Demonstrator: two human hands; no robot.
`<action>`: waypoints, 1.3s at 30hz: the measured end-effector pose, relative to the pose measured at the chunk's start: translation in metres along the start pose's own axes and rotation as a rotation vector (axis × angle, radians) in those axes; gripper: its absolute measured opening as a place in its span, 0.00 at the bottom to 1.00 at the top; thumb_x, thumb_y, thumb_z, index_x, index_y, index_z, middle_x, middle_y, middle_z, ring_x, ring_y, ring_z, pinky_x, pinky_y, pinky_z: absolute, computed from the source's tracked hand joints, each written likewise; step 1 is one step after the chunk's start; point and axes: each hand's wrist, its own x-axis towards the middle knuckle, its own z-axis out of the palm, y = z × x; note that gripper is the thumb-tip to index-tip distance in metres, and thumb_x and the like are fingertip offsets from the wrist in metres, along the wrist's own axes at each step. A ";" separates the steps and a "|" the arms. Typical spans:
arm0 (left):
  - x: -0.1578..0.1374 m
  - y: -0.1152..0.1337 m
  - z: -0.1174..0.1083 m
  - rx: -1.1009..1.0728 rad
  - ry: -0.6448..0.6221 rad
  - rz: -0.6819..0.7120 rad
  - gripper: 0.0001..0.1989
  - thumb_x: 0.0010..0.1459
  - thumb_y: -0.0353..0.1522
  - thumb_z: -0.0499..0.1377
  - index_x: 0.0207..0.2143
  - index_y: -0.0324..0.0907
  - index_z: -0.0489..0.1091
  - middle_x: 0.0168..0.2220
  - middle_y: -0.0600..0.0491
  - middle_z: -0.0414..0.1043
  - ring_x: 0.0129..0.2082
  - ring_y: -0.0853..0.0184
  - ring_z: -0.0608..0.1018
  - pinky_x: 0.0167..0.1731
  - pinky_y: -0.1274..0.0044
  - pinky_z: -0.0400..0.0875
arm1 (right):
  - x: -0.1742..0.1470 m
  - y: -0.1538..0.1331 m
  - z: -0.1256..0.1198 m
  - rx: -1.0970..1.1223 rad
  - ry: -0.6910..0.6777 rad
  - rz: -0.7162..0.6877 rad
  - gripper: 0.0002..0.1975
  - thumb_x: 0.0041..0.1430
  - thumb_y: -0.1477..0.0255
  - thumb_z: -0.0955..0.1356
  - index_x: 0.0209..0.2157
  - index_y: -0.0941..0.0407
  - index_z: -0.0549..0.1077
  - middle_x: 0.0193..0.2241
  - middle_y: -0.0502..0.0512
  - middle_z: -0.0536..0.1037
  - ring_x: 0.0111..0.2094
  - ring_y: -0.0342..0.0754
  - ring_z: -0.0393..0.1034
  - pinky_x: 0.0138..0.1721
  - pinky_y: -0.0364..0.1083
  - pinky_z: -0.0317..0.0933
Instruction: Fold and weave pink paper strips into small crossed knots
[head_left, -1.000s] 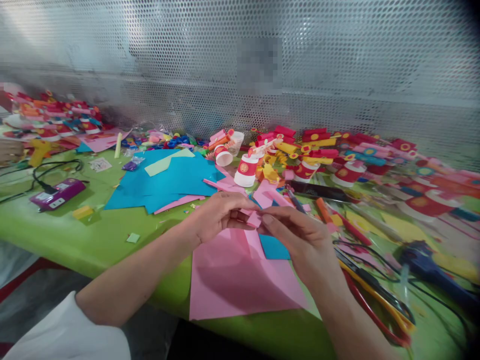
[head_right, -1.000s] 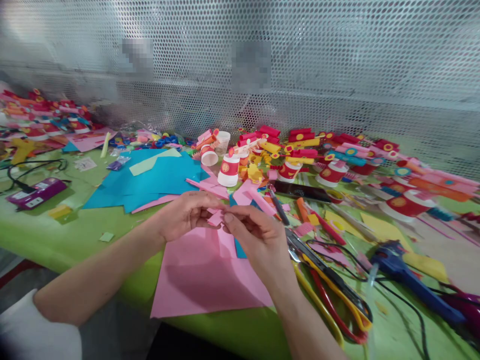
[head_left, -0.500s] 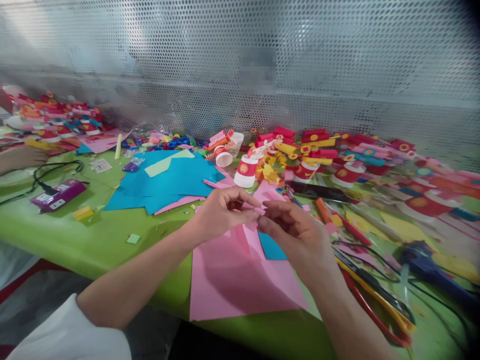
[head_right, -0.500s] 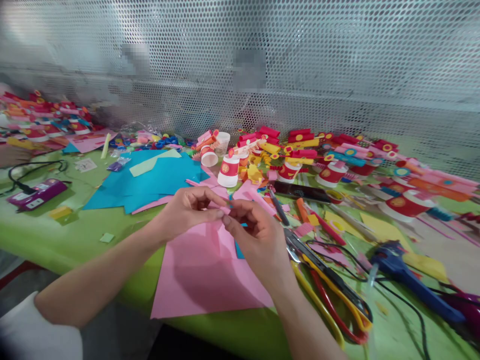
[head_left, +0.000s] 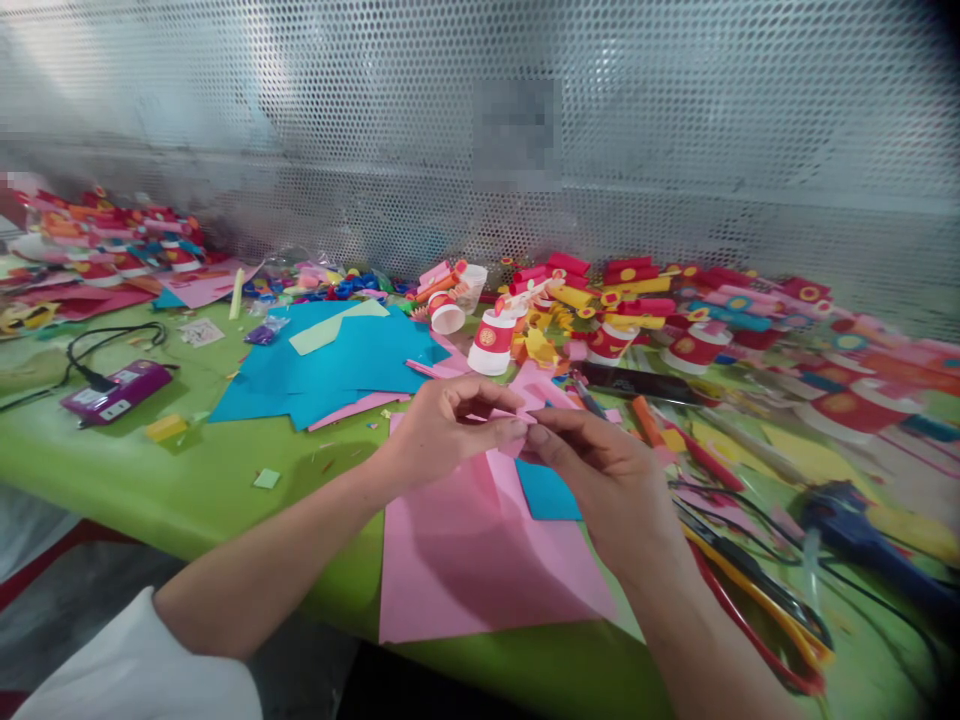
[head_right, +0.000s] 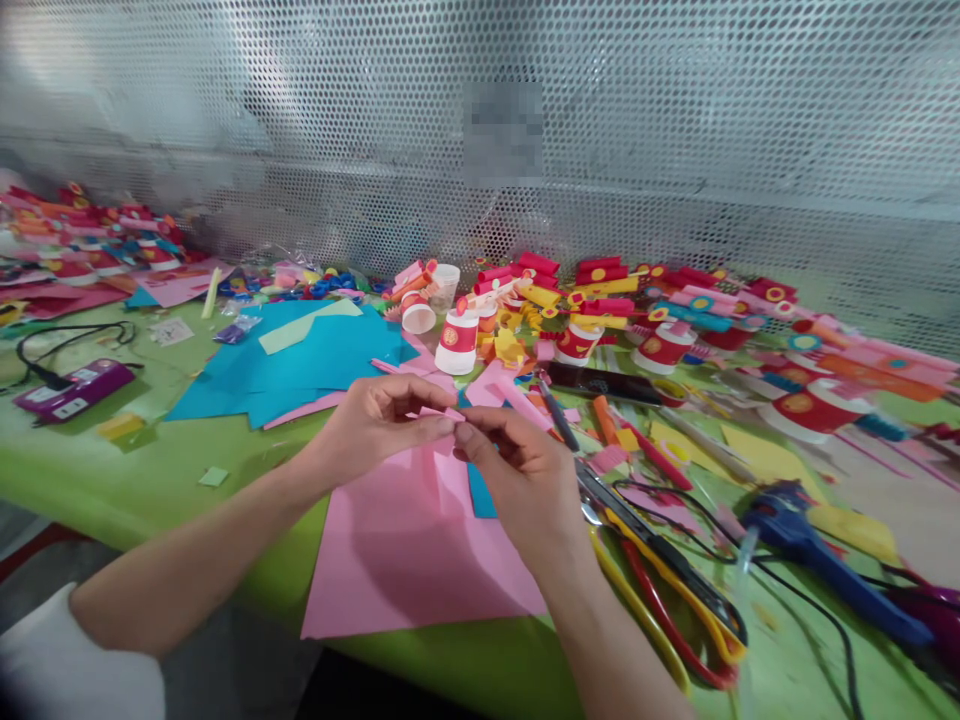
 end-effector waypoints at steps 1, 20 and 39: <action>0.000 0.000 0.000 0.017 0.001 0.000 0.12 0.54 0.34 0.69 0.41 0.39 0.79 0.38 0.47 0.81 0.37 0.64 0.81 0.37 0.74 0.76 | 0.000 0.000 0.000 -0.007 -0.004 -0.006 0.12 0.53 0.63 0.77 0.39 0.52 0.82 0.34 0.52 0.82 0.34 0.48 0.77 0.40 0.49 0.73; 0.001 0.002 -0.002 -0.049 -0.029 0.002 0.10 0.54 0.36 0.69 0.35 0.40 0.81 0.35 0.48 0.80 0.37 0.63 0.79 0.39 0.71 0.73 | -0.001 0.001 -0.002 -0.184 -0.044 -0.102 0.11 0.56 0.62 0.75 0.38 0.52 0.82 0.32 0.53 0.82 0.33 0.49 0.77 0.35 0.47 0.71; 0.002 -0.003 0.001 -0.175 -0.056 -0.044 0.12 0.52 0.34 0.71 0.38 0.37 0.80 0.34 0.49 0.79 0.34 0.64 0.81 0.38 0.72 0.76 | -0.004 -0.008 0.005 -0.022 0.067 -0.025 0.09 0.55 0.64 0.76 0.35 0.54 0.81 0.28 0.52 0.81 0.32 0.47 0.76 0.37 0.46 0.72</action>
